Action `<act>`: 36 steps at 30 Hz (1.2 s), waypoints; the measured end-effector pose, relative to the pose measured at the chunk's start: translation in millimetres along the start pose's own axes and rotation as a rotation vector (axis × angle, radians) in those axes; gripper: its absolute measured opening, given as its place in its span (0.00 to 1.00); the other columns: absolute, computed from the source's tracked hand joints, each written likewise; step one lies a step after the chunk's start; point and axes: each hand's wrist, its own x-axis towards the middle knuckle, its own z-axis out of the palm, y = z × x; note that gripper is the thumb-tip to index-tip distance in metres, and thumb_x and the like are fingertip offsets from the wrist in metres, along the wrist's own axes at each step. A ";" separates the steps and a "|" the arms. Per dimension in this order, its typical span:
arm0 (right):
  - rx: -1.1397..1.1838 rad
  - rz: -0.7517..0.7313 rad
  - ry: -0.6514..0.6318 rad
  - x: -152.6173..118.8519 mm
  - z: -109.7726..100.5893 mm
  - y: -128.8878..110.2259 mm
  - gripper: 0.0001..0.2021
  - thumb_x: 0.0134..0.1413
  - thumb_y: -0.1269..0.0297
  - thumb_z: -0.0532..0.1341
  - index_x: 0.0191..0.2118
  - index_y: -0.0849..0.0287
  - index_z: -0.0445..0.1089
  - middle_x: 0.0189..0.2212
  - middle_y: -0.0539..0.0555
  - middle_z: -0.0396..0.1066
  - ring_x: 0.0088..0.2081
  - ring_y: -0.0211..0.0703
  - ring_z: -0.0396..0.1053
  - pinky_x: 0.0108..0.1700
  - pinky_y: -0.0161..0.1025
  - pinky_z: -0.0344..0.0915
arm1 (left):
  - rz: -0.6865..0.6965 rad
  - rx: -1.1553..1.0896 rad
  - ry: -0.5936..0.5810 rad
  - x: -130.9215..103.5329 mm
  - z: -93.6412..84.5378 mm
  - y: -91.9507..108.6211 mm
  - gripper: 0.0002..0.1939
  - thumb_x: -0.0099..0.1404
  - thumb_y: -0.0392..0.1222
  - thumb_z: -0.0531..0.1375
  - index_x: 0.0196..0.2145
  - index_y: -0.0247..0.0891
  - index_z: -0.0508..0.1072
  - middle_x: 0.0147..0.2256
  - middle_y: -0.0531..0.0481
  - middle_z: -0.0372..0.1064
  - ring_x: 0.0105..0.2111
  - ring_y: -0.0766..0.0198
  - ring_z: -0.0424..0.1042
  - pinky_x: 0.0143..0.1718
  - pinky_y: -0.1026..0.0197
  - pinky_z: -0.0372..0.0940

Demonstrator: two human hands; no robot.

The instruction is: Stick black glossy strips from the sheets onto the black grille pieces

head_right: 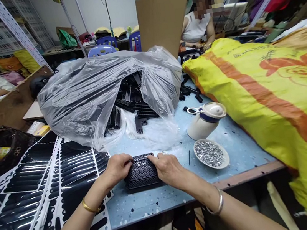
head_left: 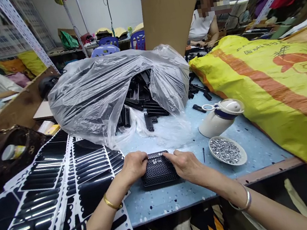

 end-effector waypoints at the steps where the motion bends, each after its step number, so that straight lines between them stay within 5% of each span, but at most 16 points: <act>1: -0.002 -0.002 0.011 0.5 0.3 0.3 0.24 0.59 0.78 0.51 0.57 0.61 0.72 0.27 0.55 0.71 0.24 0.41 0.66 0.29 0.36 0.56 | -0.004 -0.004 0.007 -0.4 -0.3 -0.8 0.14 0.65 0.36 0.58 0.44 0.40 0.81 0.41 0.45 0.81 0.43 0.54 0.79 0.44 0.57 0.69; 10: -0.002 -0.001 0.025 -3.1 1.7 5.4 0.25 0.58 0.79 0.50 0.58 0.62 0.72 0.27 0.56 0.71 0.25 0.41 0.66 0.28 0.36 0.57 | 0.108 0.054 0.227 -29.1 15.8 -8.0 0.16 0.69 0.35 0.52 0.44 0.39 0.79 0.34 0.43 0.80 0.34 0.54 0.79 0.37 0.57 0.71; 19: -0.068 -0.002 -0.129 2.8 -7.1 -4.5 0.26 0.57 0.78 0.52 0.61 0.60 0.68 0.30 0.57 0.73 0.25 0.41 0.66 0.29 0.37 0.55 | 0.120 0.273 0.142 -37.9 24.3 -1.3 0.25 0.66 0.31 0.52 0.59 0.36 0.71 0.33 0.42 0.80 0.31 0.52 0.80 0.33 0.55 0.73; 36: -0.144 -0.016 -0.142 -0.6 -9.9 10.8 0.27 0.50 0.82 0.54 0.56 0.59 0.71 0.29 0.56 0.72 0.25 0.40 0.62 0.29 0.39 0.45 | 0.150 0.189 0.244 -40.1 35.6 -18.9 0.25 0.64 0.28 0.53 0.57 0.35 0.73 0.31 0.43 0.79 0.29 0.55 0.78 0.33 0.56 0.74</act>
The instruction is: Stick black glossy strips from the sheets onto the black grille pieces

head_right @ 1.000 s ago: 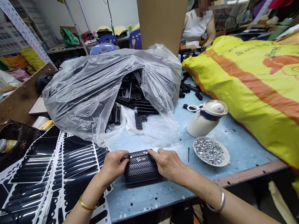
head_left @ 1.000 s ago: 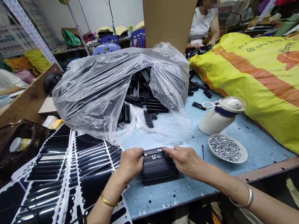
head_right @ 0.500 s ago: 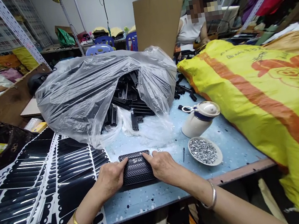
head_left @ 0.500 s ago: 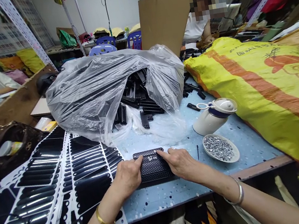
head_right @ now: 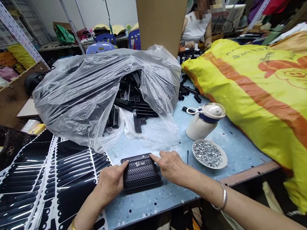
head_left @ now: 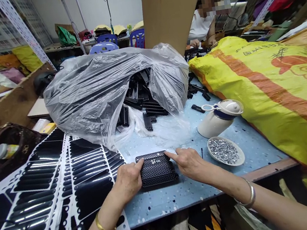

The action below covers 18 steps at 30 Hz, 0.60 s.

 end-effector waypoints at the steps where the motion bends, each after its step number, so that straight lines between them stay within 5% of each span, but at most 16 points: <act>1: -0.002 -0.010 -0.005 0.6 0.7 -0.4 0.27 0.50 0.82 0.54 0.56 0.60 0.71 0.29 0.56 0.72 0.25 0.40 0.62 0.29 0.39 0.45 | 0.002 -0.007 0.002 -0.1 0.9 -0.2 0.25 0.63 0.28 0.53 0.57 0.35 0.73 0.32 0.43 0.79 0.29 0.55 0.78 0.33 0.55 0.74; 12: 0.059 -0.067 -0.208 26.8 -23.1 18.2 0.25 0.50 0.81 0.54 0.49 0.53 0.78 0.27 0.54 0.72 0.24 0.38 0.63 0.27 0.38 0.42 | 0.016 -0.012 0.008 -0.4 4.2 -2.5 0.27 0.61 0.26 0.54 0.57 0.36 0.72 0.31 0.44 0.78 0.29 0.57 0.78 0.33 0.57 0.73; 18: 0.100 -0.155 -0.133 15.7 -4.9 23.2 0.30 0.46 0.82 0.54 0.54 0.57 0.74 0.27 0.54 0.75 0.24 0.40 0.67 0.26 0.36 0.47 | 0.013 -0.011 0.023 -5.0 4.5 -5.5 0.28 0.61 0.27 0.54 0.58 0.35 0.71 0.30 0.45 0.77 0.28 0.57 0.76 0.33 0.55 0.73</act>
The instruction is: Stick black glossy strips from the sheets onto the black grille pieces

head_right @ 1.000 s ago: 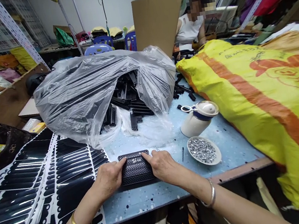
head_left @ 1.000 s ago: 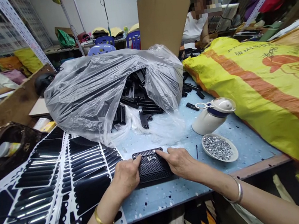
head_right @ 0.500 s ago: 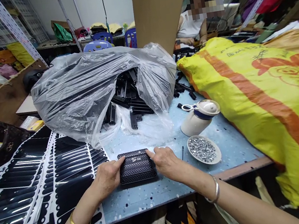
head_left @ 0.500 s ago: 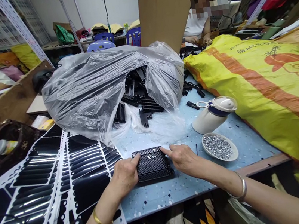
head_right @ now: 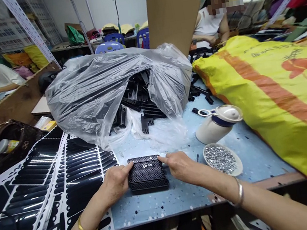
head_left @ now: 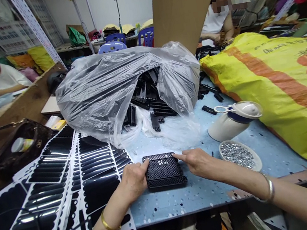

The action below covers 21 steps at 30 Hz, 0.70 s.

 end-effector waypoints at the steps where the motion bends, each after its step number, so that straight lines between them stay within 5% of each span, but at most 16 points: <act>1: 0.021 -0.002 0.029 -1.8 5.5 2.2 0.31 0.46 0.83 0.54 0.55 0.56 0.73 0.27 0.54 0.76 0.24 0.40 0.67 0.26 0.35 0.49 | -0.007 0.007 0.006 -1.1 0.4 -1.6 0.28 0.60 0.26 0.53 0.58 0.35 0.71 0.30 0.45 0.77 0.28 0.58 0.76 0.33 0.55 0.73; 6: 0.090 -0.004 0.117 -6.1 21.5 8.4 0.31 0.48 0.82 0.55 0.58 0.55 0.72 0.28 0.53 0.77 0.27 0.41 0.71 0.29 0.34 0.56 | -0.038 0.067 -0.006 -5.0 0.7 -9.1 0.30 0.59 0.25 0.54 0.57 0.39 0.72 0.30 0.46 0.77 0.29 0.58 0.76 0.33 0.56 0.72; 21: 0.083 0.026 0.054 -3.1 14.7 -1.0 0.28 0.50 0.81 0.54 0.56 0.59 0.73 0.30 0.56 0.78 0.30 0.43 0.73 0.31 0.35 0.61 | -0.078 0.058 -0.254 14.9 -27.7 -8.2 0.27 0.61 0.25 0.53 0.54 0.39 0.75 0.33 0.43 0.78 0.33 0.53 0.78 0.35 0.55 0.72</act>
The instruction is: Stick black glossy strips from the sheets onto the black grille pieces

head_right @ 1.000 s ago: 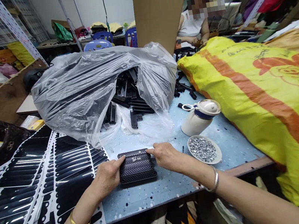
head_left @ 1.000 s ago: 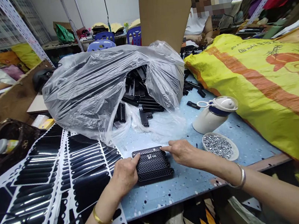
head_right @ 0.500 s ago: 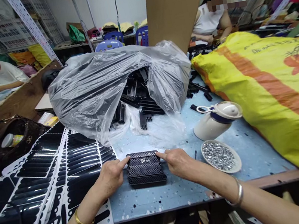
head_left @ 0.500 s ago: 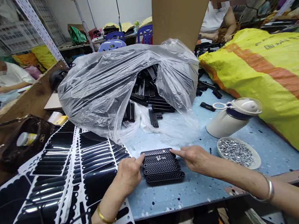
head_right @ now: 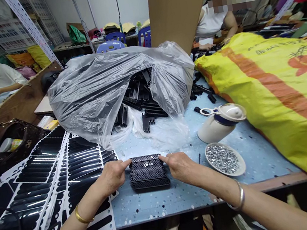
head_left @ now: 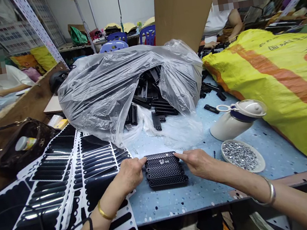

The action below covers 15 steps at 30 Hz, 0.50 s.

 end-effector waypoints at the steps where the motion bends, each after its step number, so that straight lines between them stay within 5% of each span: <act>1: 0.004 -0.003 0.008 -0.5 0.6 0.7 0.28 0.50 0.81 0.54 0.56 0.60 0.73 0.30 0.56 0.78 0.30 0.43 0.73 0.31 0.35 0.61 | 0.006 -0.018 0.000 0.2 0.6 -2.6 0.27 0.61 0.25 0.53 0.54 0.40 0.75 0.33 0.43 0.79 0.33 0.53 0.78 0.36 0.55 0.72; 8: 0.041 -0.016 0.134 5.8 -2.2 -1.7 0.18 0.55 0.79 0.54 0.46 0.61 0.77 0.28 0.54 0.76 0.28 0.41 0.71 0.29 0.34 0.58 | 0.047 -0.238 0.208 -8.8 16.9 -14.5 0.25 0.63 0.27 0.54 0.54 0.44 0.75 0.31 0.50 0.78 0.31 0.60 0.77 0.35 0.61 0.70; 15: 0.068 0.087 0.114 35.1 -9.6 -23.7 0.13 0.64 0.69 0.56 0.40 0.59 0.79 0.31 0.57 0.79 0.31 0.43 0.74 0.32 0.35 0.59 | 0.057 -0.185 0.231 10.7 4.8 23.7 0.13 0.69 0.36 0.55 0.43 0.38 0.79 0.34 0.43 0.79 0.34 0.54 0.79 0.36 0.56 0.71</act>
